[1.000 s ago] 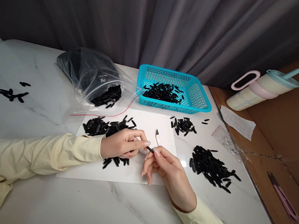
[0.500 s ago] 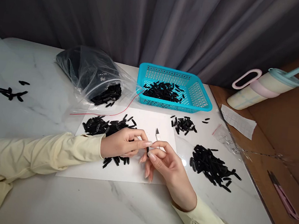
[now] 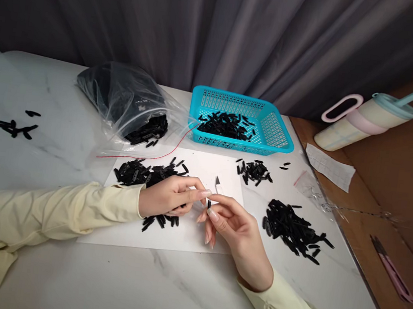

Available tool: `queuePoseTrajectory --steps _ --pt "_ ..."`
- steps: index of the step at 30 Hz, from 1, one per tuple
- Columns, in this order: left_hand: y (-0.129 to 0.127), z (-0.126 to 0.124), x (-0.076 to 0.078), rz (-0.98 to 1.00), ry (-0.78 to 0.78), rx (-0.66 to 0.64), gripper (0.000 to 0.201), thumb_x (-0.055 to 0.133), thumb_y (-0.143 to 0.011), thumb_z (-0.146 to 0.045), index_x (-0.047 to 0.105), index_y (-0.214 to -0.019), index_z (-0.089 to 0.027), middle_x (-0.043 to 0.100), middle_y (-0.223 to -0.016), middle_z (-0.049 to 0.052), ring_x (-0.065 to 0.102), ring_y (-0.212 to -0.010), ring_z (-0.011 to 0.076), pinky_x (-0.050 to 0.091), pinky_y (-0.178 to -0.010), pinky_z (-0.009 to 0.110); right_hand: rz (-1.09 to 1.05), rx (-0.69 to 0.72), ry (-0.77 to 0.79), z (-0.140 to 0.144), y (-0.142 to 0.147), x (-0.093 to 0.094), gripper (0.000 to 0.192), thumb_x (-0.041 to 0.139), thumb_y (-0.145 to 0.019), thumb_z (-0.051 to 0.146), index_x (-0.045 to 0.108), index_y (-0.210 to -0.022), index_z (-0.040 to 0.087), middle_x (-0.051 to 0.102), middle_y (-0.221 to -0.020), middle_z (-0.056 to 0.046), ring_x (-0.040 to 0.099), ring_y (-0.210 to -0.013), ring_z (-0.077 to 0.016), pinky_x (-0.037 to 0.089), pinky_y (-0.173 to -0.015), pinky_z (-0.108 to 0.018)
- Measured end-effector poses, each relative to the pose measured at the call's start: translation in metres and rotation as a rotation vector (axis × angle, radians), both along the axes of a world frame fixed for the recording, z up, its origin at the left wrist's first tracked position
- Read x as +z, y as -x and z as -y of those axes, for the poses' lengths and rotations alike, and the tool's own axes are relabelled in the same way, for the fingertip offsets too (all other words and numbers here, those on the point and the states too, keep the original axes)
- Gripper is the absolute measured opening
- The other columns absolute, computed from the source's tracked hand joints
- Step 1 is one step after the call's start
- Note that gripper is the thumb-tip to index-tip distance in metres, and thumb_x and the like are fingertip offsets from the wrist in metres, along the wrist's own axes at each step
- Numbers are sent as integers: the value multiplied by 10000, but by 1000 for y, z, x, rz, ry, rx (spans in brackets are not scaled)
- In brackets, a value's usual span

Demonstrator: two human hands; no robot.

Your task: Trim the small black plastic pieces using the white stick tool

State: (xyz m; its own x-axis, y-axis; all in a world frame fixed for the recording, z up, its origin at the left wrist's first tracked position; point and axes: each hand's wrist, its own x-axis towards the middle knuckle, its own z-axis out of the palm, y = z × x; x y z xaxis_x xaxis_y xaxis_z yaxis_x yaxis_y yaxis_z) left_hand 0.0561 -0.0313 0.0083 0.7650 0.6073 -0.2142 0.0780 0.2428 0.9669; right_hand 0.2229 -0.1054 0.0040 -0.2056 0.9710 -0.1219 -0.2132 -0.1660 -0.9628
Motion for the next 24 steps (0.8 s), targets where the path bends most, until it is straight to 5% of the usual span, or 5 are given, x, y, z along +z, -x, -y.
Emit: queuePoseTrajectory --steps 24 --pt "-1 0 3 10 24 -9 258 531 -815 -393 481 -823 -139 331 -382 -117 233 -308 19 193 -308 122 26 -27 25 1 1 2 262 628 -810 293 595 -1055 208 613 -749 -18 530 -503 -98 448 -441 -240"
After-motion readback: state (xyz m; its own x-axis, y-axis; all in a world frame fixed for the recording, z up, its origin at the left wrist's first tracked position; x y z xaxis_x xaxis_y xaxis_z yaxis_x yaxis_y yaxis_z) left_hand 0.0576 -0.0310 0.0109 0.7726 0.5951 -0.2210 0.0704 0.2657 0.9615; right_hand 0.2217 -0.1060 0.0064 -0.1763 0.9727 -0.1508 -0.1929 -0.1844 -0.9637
